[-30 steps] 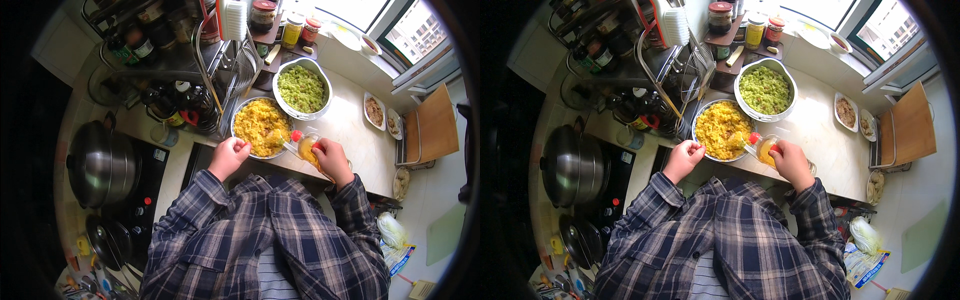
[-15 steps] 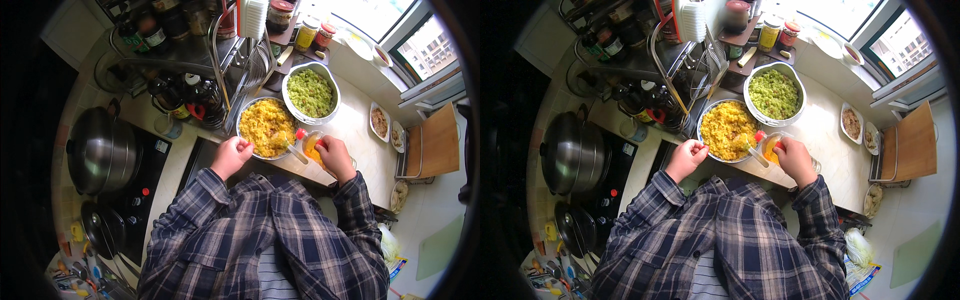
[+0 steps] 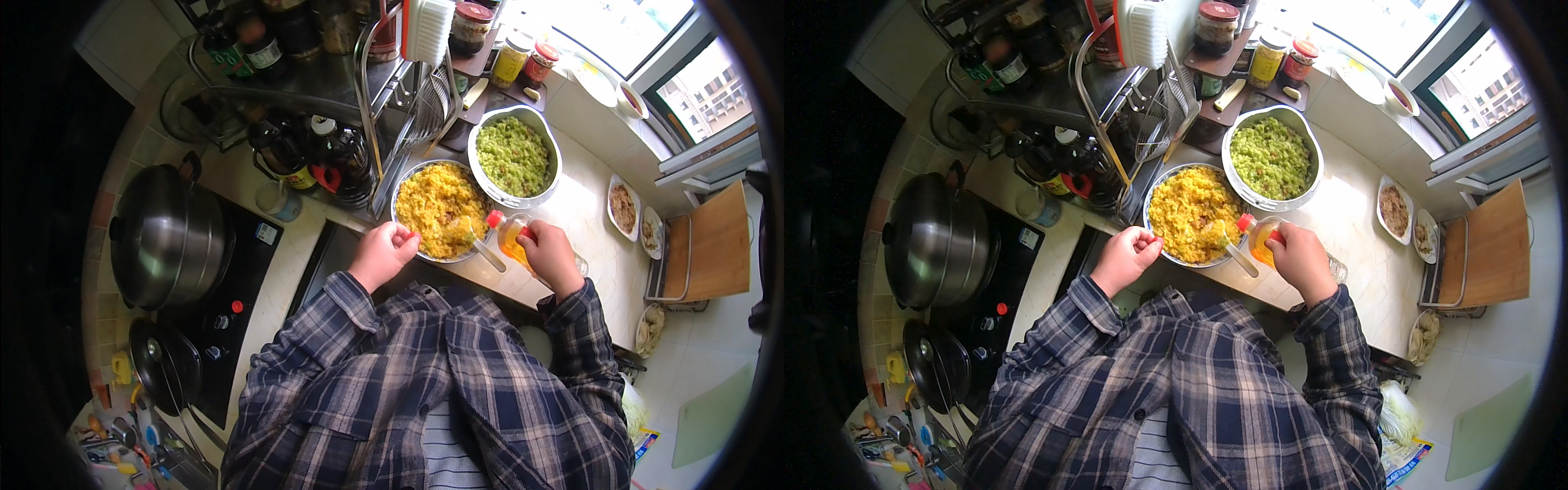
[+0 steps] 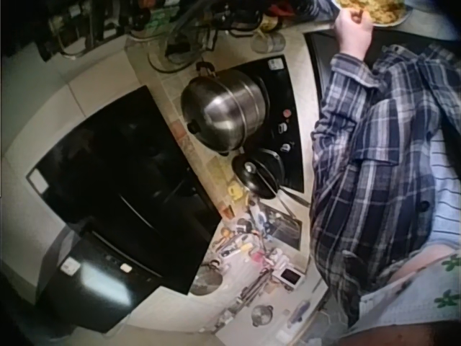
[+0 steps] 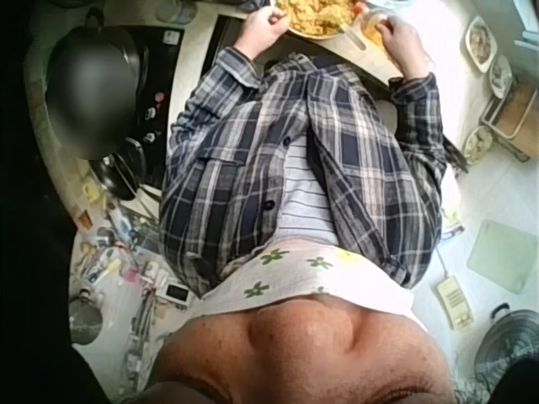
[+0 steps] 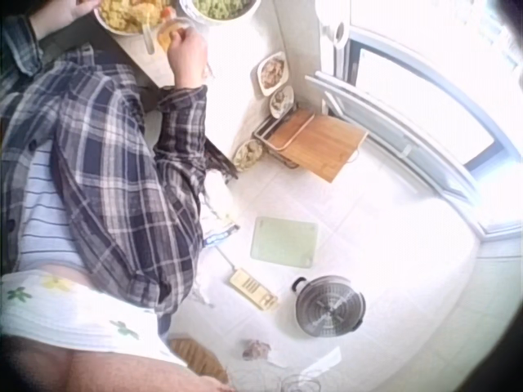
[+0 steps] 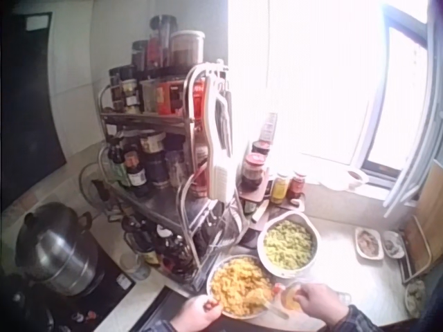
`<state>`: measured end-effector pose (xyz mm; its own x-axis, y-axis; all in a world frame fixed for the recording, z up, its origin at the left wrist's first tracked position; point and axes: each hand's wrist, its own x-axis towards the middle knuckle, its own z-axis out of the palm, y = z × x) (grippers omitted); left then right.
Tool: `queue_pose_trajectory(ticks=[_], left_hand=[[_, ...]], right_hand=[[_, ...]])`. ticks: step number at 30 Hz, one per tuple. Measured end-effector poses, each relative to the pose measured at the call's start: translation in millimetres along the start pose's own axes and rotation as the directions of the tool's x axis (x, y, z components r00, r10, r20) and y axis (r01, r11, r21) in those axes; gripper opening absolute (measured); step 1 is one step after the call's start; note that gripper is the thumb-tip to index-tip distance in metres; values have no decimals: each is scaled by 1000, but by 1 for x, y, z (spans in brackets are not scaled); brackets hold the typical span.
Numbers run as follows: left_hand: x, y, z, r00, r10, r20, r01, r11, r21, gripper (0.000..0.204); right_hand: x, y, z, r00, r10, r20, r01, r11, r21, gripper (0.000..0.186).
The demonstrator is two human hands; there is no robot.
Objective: The person mixes yellow rice in a metal bowl using a white plastic spoon. They add liquid seasonings from two bottles and continue stirring to combine the ingredients.
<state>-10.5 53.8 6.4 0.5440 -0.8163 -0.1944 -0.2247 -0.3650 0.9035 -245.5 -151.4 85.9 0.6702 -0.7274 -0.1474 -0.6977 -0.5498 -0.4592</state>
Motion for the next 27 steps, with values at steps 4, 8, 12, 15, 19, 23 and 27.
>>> queue_pose_trajectory(ticks=[4,8,12,15,19,23,27], left_hand=[[0,-1,1,999,22,-26,-23,1000,-20,34],[0,-1,-1,1000,-15,15,15,1000,23,27],[0,1,-2,1000,7,3,-7,1000,2,29],[4,5,-1,1000,21,2,-21,999,-34,31],[18,22,4,996,51,78,-38,985,-168,24],[38,52,17,984,134,120,-96,955,-279,27],[49,73,25,952,263,157,-214,938,-274,29]], right_hand=[[2,0,0,999,-33,0,33,999,-16,20],[3,3,0,1000,-27,-13,27,1000,-1,20],[3,11,3,999,-18,-46,24,991,132,20],[3,17,7,992,26,-122,6,968,251,21],[-1,18,9,993,25,-118,28,903,428,21],[-7,6,5,998,42,-54,-6,840,543,18],[-10,-12,1,996,-36,-80,73,854,515,16]])
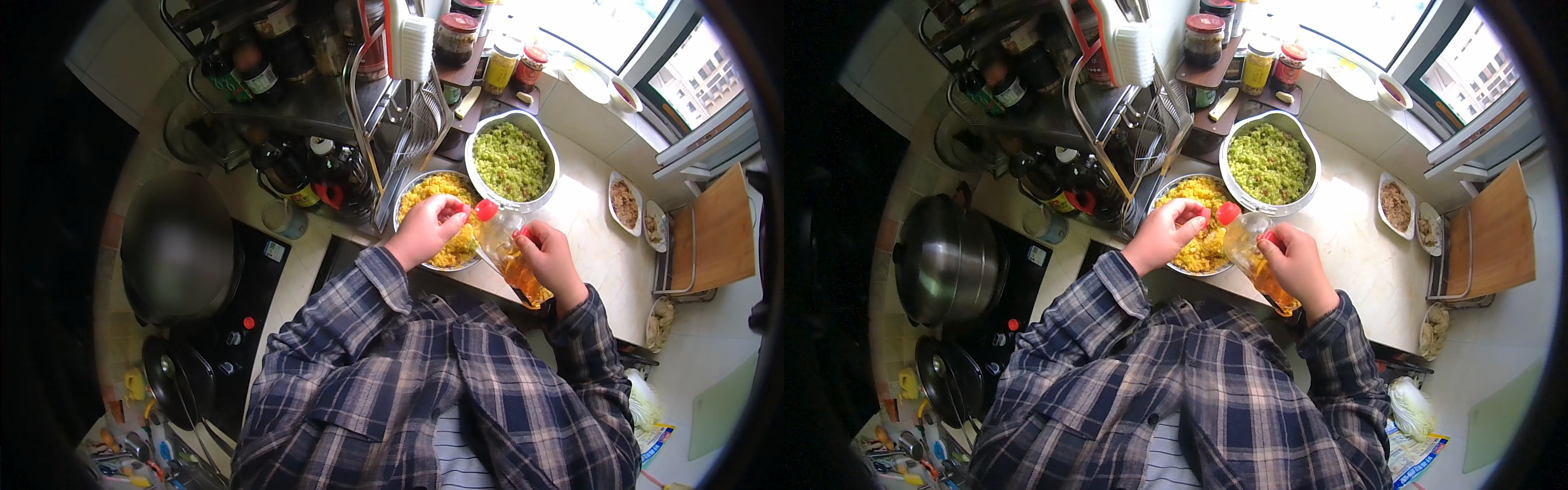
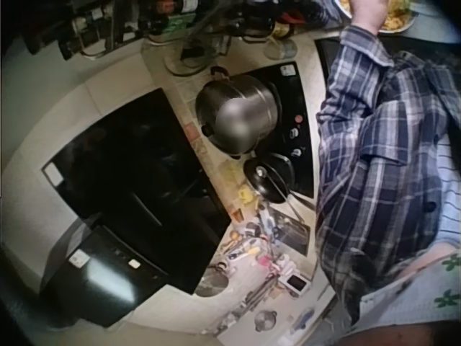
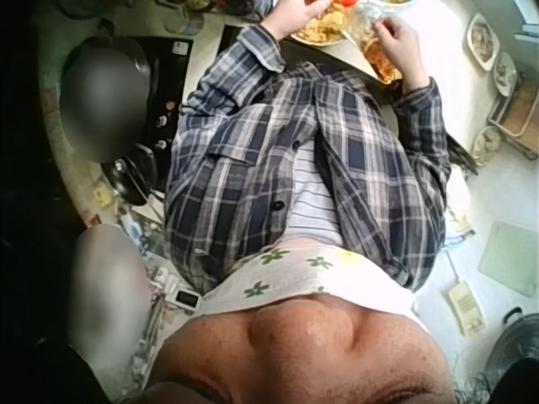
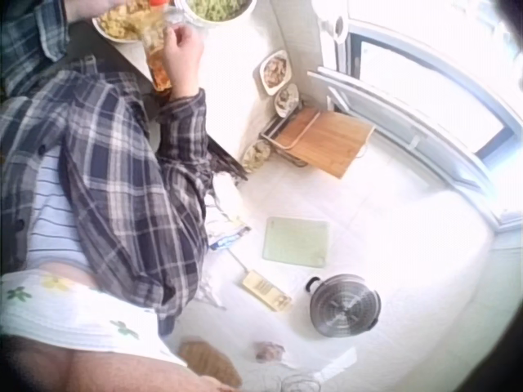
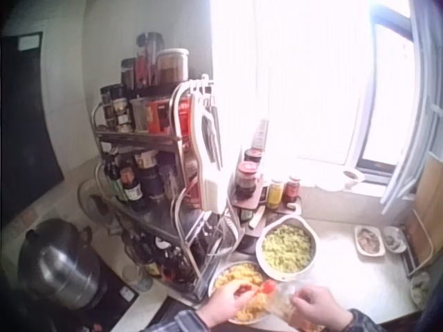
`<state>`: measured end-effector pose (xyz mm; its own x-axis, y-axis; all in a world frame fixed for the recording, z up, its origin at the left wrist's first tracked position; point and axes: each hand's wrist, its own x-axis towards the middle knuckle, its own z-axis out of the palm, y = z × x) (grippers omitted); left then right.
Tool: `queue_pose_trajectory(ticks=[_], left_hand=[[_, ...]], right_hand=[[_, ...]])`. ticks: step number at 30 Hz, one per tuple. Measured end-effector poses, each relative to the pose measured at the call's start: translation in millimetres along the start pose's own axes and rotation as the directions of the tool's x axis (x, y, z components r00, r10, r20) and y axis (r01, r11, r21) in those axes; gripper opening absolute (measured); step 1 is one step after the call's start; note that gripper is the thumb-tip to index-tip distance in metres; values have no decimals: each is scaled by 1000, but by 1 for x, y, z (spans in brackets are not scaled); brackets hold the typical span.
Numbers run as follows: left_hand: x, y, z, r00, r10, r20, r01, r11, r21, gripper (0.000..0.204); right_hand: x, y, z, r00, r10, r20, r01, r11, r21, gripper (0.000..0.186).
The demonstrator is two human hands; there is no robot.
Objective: The person mixes yellow rice in a metal bowl using a white plastic spoon. They add liquid seasonings from two bottles and continue stirring to combine the ingredients.
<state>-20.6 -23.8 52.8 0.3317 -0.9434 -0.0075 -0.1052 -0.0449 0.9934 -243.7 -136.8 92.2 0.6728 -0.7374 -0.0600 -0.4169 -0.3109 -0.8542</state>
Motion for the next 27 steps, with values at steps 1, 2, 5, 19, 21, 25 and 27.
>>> queue_pose_trajectory(ticks=[1,2,5,19,21,25,27], left_hand=[[2,2,0,999,-6,36,6,1000,-17,30],[3,5,-1,999,17,46,-16,1000,-18,30],[0,12,-9,996,20,91,-17,999,-31,29],[-19,52,-42,787,520,331,-613,718,329,27],[-27,56,-48,748,575,331,-663,664,346,29],[-45,63,-66,650,669,360,-760,561,329,35],[-55,67,-74,665,654,361,-747,599,289,36]], right_hand=[[0,-4,2,999,-33,0,33,999,-19,16],[-1,-8,3,1000,-17,5,17,999,-43,16],[-4,-20,4,996,-73,58,78,994,-75,17],[-25,-33,14,990,-55,133,56,998,-8,12],[-29,-37,16,987,-34,158,37,999,-14,11],[-32,-49,20,967,-78,241,40,987,157,11],[-31,-55,23,956,-90,279,42,984,173,11]])
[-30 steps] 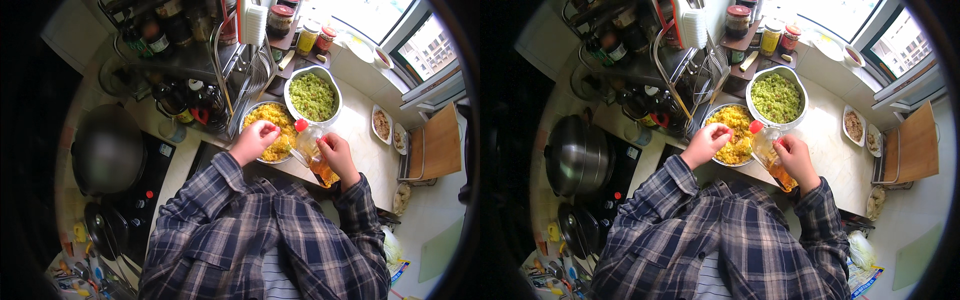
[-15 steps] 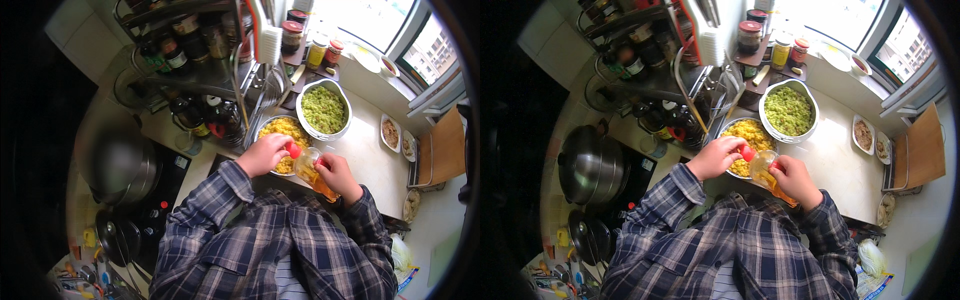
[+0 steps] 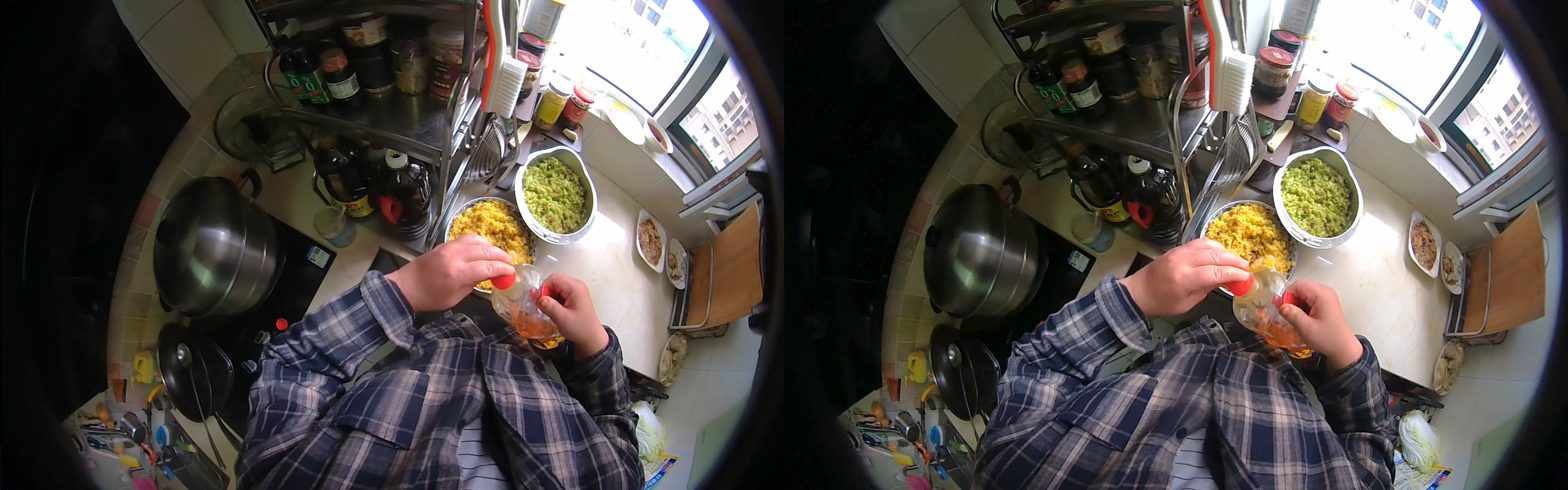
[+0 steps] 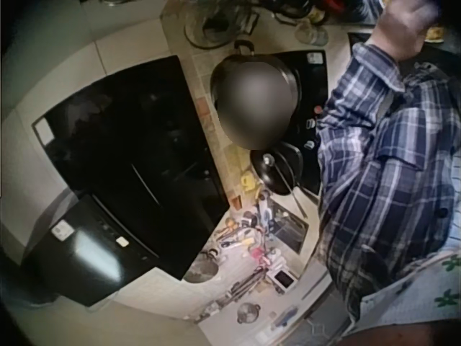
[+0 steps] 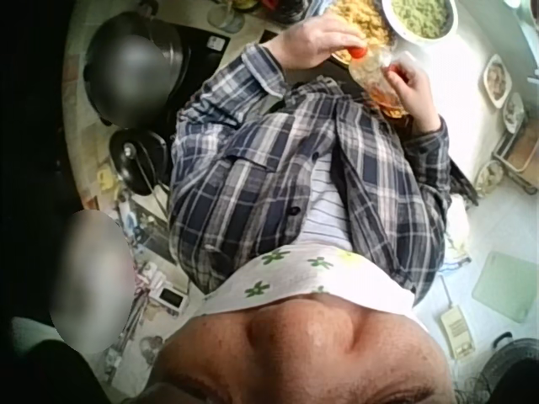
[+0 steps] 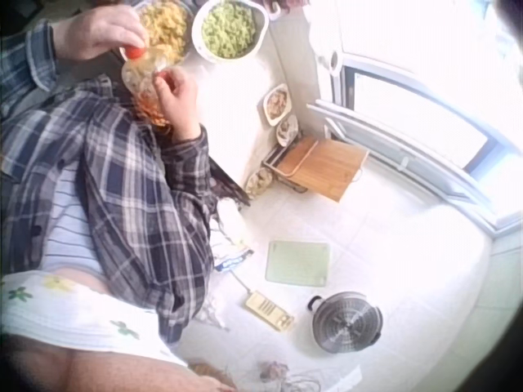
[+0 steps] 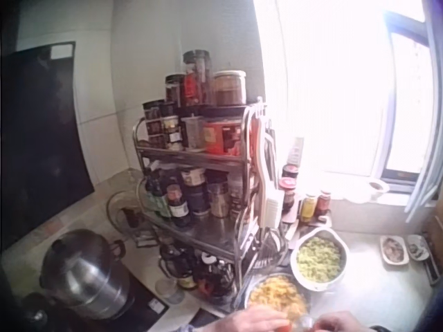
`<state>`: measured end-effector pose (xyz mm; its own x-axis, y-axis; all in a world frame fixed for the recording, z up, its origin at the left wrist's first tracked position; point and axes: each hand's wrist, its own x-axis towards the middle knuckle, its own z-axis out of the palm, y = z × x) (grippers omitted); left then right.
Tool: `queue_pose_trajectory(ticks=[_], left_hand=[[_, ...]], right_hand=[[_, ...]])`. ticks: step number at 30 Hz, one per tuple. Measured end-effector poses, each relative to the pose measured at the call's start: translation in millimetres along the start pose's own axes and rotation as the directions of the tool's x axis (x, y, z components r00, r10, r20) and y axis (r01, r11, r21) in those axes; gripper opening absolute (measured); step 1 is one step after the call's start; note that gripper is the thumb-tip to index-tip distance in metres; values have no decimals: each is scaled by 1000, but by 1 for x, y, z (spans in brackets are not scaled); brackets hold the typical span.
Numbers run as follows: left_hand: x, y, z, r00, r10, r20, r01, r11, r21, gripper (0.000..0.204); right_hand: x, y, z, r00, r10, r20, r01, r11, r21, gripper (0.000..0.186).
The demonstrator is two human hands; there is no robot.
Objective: The person mixes yellow rice in a metal bowl using a white plastic spoon. They add liquid seasonings from two bottles and continue stirring to combine the ingredients.
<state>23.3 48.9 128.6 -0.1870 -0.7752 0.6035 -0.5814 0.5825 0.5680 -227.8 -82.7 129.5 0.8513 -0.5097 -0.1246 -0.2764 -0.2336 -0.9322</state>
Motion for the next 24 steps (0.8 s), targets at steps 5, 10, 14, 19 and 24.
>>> queue_pose_trajectory(ticks=[5,10,14,19,24], left_hand=[[-13,14,-6,999,-20,-36,15,989,-145,30],[-16,24,-12,999,27,-26,-32,982,-189,29],[-16,24,-16,995,-88,-42,87,995,-38,31],[-19,15,-3,988,-130,88,139,985,-101,38],[-6,13,14,988,36,150,-23,996,-85,37]], right_hand=[[0,-8,15,997,-53,57,56,997,-50,13],[-4,-7,23,993,-61,104,65,997,-41,16],[-13,-1,37,999,-54,9,53,998,42,17],[-30,6,39,998,-46,-50,47,999,19,18],[-50,19,26,998,6,-66,-9,999,-44,15]])
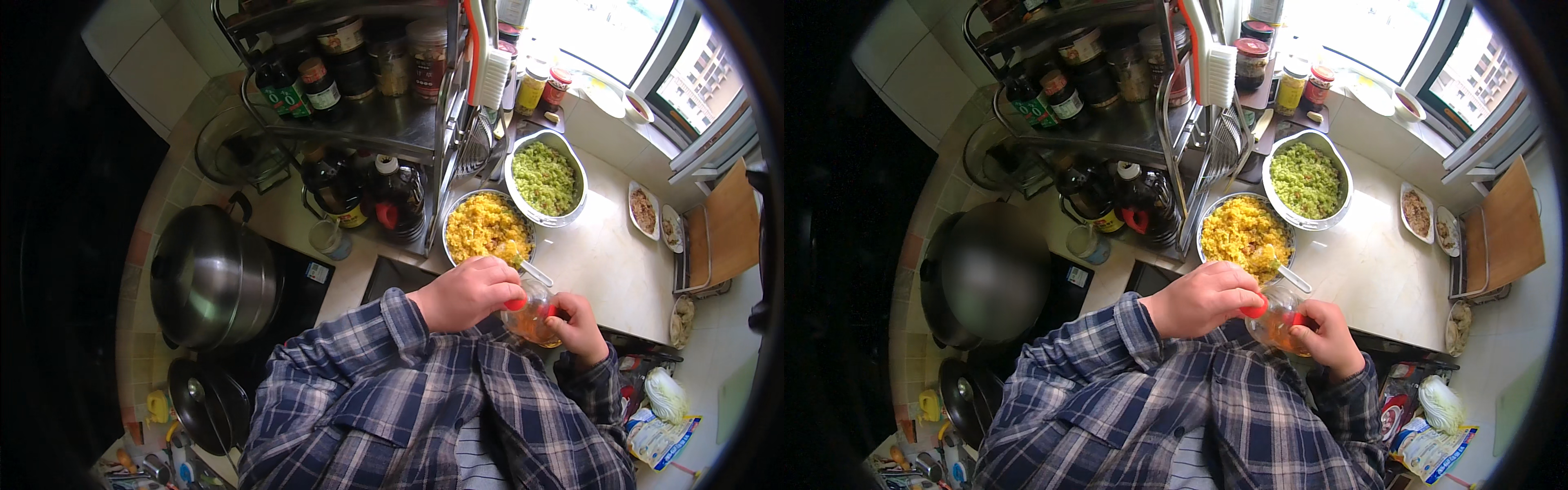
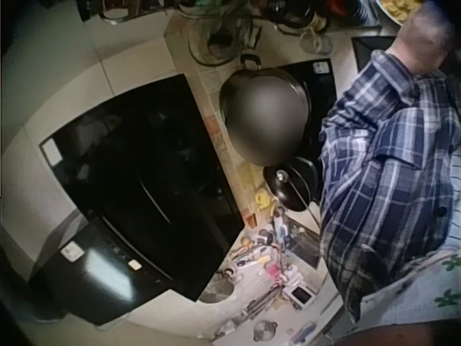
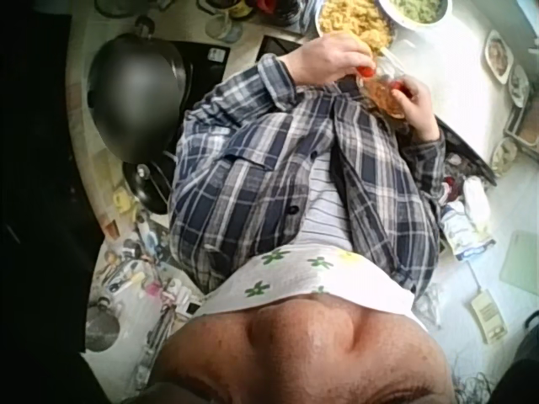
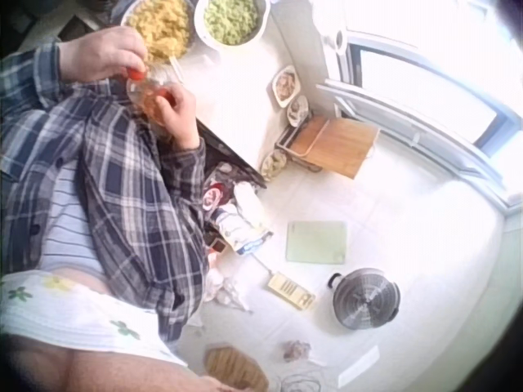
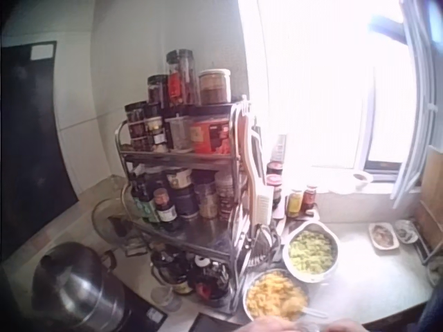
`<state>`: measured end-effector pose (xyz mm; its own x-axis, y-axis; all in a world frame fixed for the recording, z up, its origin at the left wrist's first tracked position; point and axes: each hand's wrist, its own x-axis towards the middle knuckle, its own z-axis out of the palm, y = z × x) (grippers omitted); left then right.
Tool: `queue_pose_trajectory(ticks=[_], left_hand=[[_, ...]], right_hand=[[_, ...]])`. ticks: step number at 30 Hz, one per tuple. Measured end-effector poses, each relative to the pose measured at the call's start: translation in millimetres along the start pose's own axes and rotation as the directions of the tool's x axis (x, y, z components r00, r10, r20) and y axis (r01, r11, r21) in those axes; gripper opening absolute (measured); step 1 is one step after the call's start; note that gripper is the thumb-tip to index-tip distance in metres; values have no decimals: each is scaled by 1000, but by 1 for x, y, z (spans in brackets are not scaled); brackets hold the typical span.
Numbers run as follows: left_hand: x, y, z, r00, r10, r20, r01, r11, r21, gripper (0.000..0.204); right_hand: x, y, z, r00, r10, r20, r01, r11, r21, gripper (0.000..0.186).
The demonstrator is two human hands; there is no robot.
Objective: The person mixes yellow rice in a metal bowl using a white plastic spoon. They add liquid seasonings from two bottles and continue stirring to combine the ingredients.
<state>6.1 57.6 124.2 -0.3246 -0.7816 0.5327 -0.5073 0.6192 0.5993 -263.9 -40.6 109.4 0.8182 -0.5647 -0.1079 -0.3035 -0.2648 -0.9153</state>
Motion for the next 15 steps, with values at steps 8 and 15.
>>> queue_pose_trajectory(ticks=[8,15], left_hand=[[-42,-32,1,901,-348,-258,392,909,142,43],[-160,-51,-2,403,-644,-650,792,602,-105,18]], right_hand=[[-13,60,-40,852,233,-469,-40,922,385,17],[8,143,-86,751,386,-535,-95,866,492,26]])
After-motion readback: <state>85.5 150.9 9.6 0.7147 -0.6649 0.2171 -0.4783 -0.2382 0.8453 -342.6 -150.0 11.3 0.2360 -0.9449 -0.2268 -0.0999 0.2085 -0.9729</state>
